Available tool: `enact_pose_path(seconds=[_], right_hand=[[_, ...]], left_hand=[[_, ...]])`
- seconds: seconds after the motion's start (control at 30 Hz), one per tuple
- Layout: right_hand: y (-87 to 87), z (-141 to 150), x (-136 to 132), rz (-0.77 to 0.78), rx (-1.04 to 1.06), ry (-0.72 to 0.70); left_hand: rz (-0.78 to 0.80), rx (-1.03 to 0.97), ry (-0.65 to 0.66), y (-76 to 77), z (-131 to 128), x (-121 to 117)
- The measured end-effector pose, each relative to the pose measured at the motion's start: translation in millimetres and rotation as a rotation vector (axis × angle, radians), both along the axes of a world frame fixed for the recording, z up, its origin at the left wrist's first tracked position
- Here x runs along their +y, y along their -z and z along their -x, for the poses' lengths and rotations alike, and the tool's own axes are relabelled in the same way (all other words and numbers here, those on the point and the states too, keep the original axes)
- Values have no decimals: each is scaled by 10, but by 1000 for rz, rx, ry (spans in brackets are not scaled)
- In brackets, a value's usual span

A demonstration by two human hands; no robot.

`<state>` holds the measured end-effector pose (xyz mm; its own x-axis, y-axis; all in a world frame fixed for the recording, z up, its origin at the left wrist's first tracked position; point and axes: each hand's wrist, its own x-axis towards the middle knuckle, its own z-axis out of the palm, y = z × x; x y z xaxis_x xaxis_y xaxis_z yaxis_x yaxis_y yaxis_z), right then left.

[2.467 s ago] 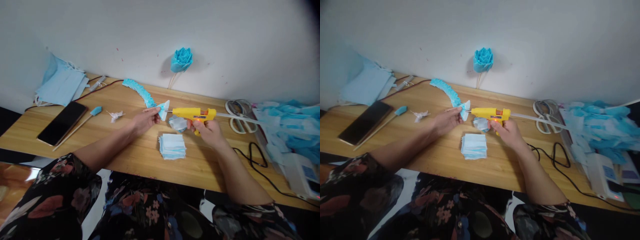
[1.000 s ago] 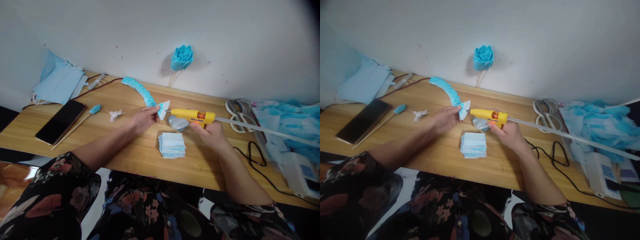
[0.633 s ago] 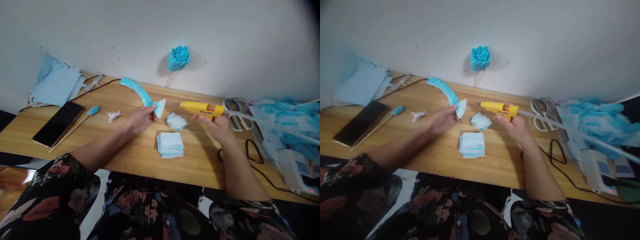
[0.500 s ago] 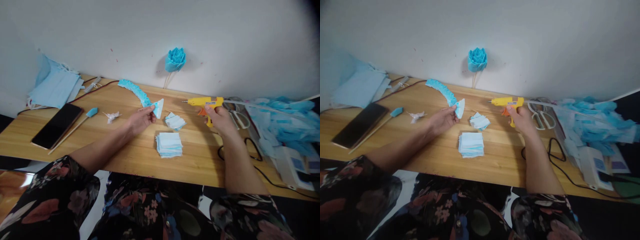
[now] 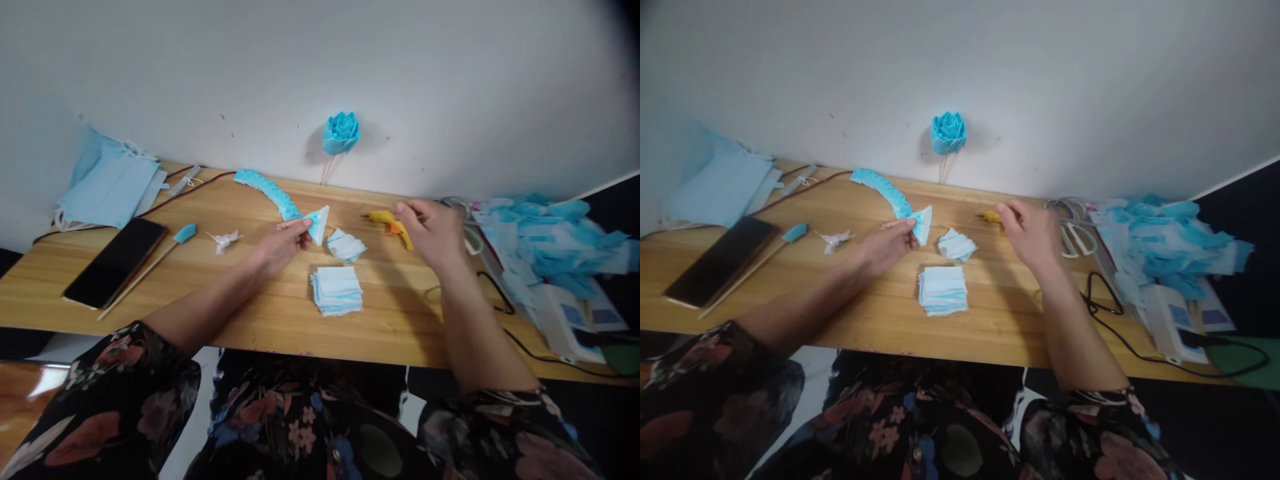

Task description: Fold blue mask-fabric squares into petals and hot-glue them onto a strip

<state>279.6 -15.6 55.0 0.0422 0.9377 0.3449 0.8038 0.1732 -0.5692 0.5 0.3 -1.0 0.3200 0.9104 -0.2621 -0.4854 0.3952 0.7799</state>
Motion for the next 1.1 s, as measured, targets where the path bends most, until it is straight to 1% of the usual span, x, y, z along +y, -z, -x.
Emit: enact_pose_path(seconds=[0.03, 0.1, 0.2, 0.33, 0.5, 0.63, 0.8, 0.97, 1.1], right_hand=[[-23, 139, 4, 4, 22, -26], [-31, 398, 36, 61, 90, -152], [4, 680, 101, 129, 162, -289], [65, 854, 161, 177, 263, -339], [170, 898, 202, 193, 434, -324], [219, 894, 202, 256, 509, -332], [208, 863, 187, 340, 495, -392], [222, 820, 181, 359, 494, -417], [220, 824, 162, 373, 483, -429]], left_hand=[[-11, 1, 7, 6, 1, 1], [-24, 3, 12, 14, 1, 2], [-35, 11, 17, 5, -1, -1], [-47, 14, 32, -25, 2, -17], [-52, 15, 31, -4, 0, -21], [-77, 58, 32, 43, -1, -8], [-175, 151, 42, 88, 6, 2], [-260, 263, 31, 137, -2, 8], [-292, 312, 39, 137, 1, 2]])
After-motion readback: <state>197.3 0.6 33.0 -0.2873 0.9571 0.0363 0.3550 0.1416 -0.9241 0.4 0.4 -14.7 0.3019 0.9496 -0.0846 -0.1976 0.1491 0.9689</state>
